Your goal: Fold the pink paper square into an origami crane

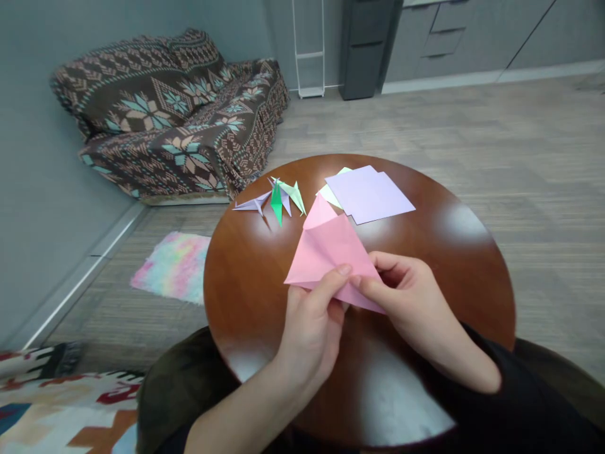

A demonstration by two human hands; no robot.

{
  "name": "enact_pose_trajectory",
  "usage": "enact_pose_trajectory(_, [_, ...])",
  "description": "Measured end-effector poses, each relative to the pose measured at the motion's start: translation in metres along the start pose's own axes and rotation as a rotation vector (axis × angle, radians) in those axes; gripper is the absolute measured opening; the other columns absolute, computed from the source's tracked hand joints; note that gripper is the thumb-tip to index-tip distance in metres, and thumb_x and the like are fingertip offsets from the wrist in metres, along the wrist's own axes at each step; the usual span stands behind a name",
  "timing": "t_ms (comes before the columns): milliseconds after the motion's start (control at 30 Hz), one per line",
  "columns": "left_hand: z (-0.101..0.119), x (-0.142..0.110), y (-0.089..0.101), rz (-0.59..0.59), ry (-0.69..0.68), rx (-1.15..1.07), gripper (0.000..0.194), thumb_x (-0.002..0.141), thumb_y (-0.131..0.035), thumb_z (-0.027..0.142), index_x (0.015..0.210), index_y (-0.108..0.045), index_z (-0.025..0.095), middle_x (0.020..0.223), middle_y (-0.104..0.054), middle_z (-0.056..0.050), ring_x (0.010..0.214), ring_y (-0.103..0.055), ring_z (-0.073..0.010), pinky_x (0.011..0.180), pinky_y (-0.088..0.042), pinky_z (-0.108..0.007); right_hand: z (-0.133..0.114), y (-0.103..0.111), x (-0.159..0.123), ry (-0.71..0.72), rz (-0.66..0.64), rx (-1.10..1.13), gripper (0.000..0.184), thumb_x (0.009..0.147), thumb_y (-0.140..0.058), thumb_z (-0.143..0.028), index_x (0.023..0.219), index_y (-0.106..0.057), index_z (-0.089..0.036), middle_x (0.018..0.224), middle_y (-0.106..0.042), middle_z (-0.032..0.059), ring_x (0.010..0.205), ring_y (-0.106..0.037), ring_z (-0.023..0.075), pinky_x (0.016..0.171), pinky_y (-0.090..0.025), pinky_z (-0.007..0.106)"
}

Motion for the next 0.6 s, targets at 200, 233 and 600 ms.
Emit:
enact_pose_trajectory(200, [0.001,0.000,0.000,0.005,-0.006,0.037,0.017,0.078,-0.084,0.014,0.092,-0.074,0.012,0.092,-0.074,-0.006,0.085,-0.066,-0.0144,0.083,-0.056,-0.028,0.001,0.000,0.000,0.002,0.016,-0.014,0.006,0.065,-0.071,-0.019,0.063,-0.066,-0.016,0.064,-0.058,-0.0007,0.062,-0.047,0.0126,0.056,-0.036,0.025])
enact_pose_trajectory(233, [0.002,0.001,0.000,0.015,-0.019,0.043,0.016,0.078,-0.084,0.014,0.090,-0.074,0.012,0.092,-0.074,-0.006,0.084,-0.066,-0.0143,0.081,-0.056,-0.028,0.000,0.001,0.000,0.005,0.014,-0.018,0.006,0.065,-0.070,-0.019,0.063,-0.066,-0.015,0.063,-0.058,-0.0008,0.061,-0.047,0.0123,0.056,-0.036,0.024])
enact_pose_trajectory(600, [0.011,0.006,0.001,-0.015,-0.050,0.078,0.014,0.077,-0.084,0.015,0.086,-0.074,0.013,0.080,-0.071,-0.002,0.072,-0.064,-0.0115,0.069,-0.056,-0.023,-0.001,-0.001,0.000,0.053,-0.010,0.008,0.008,0.070,-0.073,-0.019,0.066,-0.069,-0.014,0.061,-0.065,-0.0008,0.059,-0.054,0.0114,0.058,-0.042,0.023])
Point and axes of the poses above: each hand's wrist, its own x-axis towards the middle knuckle, its own y-axis out of the back of the hand, z = x × y, the point moved 3 cm from there along x, towards the middle knuckle
